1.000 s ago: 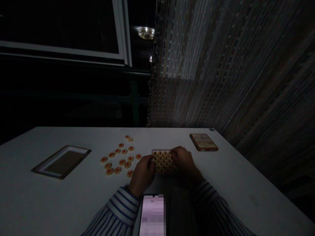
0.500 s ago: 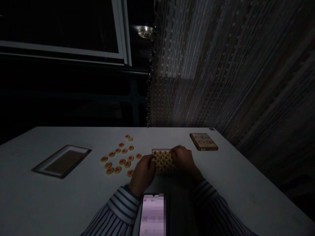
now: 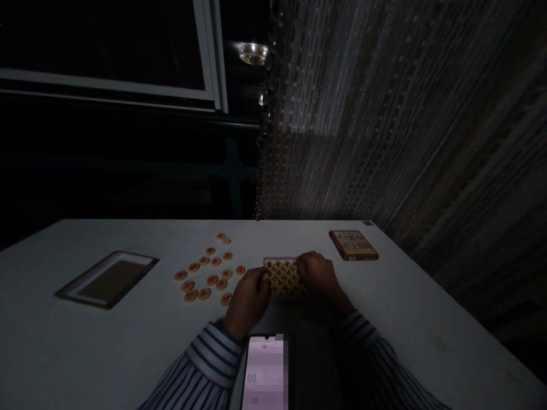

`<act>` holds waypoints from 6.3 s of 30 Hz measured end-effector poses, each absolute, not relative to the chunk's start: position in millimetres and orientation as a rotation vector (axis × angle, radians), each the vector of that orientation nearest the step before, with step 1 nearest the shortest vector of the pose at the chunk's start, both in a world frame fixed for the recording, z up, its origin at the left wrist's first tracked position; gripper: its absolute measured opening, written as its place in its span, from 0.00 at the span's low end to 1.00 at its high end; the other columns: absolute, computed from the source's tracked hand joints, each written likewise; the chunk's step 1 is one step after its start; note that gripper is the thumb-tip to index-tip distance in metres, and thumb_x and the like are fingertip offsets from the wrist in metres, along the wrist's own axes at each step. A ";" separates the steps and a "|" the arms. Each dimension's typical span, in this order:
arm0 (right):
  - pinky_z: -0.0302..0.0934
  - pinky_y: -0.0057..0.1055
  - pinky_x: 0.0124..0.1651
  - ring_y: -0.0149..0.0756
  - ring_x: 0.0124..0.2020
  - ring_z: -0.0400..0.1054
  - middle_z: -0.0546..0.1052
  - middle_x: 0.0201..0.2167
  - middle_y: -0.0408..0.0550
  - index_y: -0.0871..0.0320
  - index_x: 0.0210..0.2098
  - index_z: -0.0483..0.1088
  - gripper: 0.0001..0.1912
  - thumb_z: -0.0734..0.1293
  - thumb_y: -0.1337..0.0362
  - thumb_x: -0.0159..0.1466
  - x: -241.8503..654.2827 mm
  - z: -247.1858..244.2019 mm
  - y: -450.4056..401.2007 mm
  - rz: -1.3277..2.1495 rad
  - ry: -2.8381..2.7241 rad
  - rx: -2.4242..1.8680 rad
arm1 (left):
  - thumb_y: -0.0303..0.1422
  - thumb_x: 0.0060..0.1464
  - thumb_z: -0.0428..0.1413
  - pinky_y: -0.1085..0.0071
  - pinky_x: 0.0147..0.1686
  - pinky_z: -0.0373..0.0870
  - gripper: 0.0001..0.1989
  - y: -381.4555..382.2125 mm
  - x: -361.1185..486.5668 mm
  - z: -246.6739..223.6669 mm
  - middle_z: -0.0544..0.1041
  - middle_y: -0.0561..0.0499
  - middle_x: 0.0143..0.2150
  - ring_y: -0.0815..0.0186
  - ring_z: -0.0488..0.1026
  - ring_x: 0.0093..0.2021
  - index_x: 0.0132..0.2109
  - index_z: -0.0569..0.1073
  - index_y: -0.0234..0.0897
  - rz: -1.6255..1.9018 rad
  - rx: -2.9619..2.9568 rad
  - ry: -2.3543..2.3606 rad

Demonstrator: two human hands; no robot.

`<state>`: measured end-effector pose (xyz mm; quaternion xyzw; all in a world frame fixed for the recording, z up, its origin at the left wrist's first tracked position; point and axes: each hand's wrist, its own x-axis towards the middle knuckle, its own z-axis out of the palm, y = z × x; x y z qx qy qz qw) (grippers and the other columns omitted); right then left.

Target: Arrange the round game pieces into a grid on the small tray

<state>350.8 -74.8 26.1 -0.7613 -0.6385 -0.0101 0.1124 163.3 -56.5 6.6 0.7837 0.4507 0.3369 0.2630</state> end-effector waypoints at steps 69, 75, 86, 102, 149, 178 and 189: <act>0.53 0.26 0.37 0.33 0.34 0.65 0.74 0.32 0.47 0.57 0.34 0.69 0.12 0.55 0.65 0.61 277.4 31.3 -94.6 -0.013 -2.173 -1.656 | 0.38 0.51 0.51 0.56 0.51 0.61 0.12 -49.0 58.9 11.8 0.70 0.46 0.51 0.58 0.64 0.52 0.39 0.75 0.42 0.863 2.525 1.237; 0.51 0.27 0.35 0.32 0.30 0.63 0.71 0.28 0.47 0.58 0.31 0.69 0.15 0.53 0.65 0.63 283.8 10.4 -97.9 -0.178 -2.245 -1.560 | 0.37 0.45 0.56 0.54 0.52 0.58 0.13 -49.3 58.5 8.1 0.69 0.47 0.53 0.54 0.61 0.54 0.41 0.75 0.43 0.780 2.712 1.175; 0.53 0.29 0.37 0.34 0.33 0.64 0.73 0.31 0.49 0.58 0.37 0.70 0.14 0.53 0.65 0.63 286.8 5.6 -101.1 -0.156 -2.260 -1.475 | 0.38 0.44 0.56 0.51 0.52 0.57 0.15 -44.4 56.8 -3.9 0.67 0.45 0.54 0.51 0.59 0.55 0.41 0.75 0.43 0.739 2.721 1.251; 0.53 0.28 0.35 0.34 0.32 0.64 0.72 0.30 0.48 0.58 0.36 0.70 0.13 0.54 0.66 0.61 289.3 6.1 -101.3 -0.123 -2.296 -1.535 | 0.38 0.49 0.52 0.55 0.51 0.58 0.13 -45.1 59.3 -1.9 0.67 0.45 0.54 0.53 0.60 0.55 0.41 0.75 0.41 0.612 2.810 1.274; 0.53 0.27 0.34 0.32 0.30 0.64 0.71 0.28 0.47 0.58 0.34 0.69 0.11 0.55 0.68 0.61 290.2 2.4 -100.3 -0.198 -2.303 -1.460 | 0.34 0.52 0.50 0.59 0.44 0.64 0.11 -53.1 71.1 10.3 0.74 0.46 0.42 0.60 0.70 0.44 0.43 0.69 0.39 0.979 2.614 1.124; 0.51 0.28 0.33 0.32 0.31 0.65 0.73 0.29 0.46 0.58 0.37 0.69 0.12 0.55 0.67 0.62 322.3 4.5 -106.9 -0.304 -2.000 -1.607 | 0.38 0.50 0.53 0.65 0.39 0.70 0.11 -65.8 102.3 10.9 0.75 0.49 0.37 0.64 0.72 0.38 0.40 0.70 0.38 1.111 2.216 1.232; 0.47 0.28 0.33 0.31 0.30 0.64 0.72 0.28 0.45 0.58 0.34 0.68 0.11 0.54 0.68 0.62 317.8 4.5 -110.0 -0.335 -2.008 -1.575 | 0.39 0.50 0.52 0.66 0.39 0.68 0.12 -68.2 120.8 27.1 0.75 0.49 0.38 0.64 0.72 0.38 0.40 0.70 0.39 1.106 2.072 1.212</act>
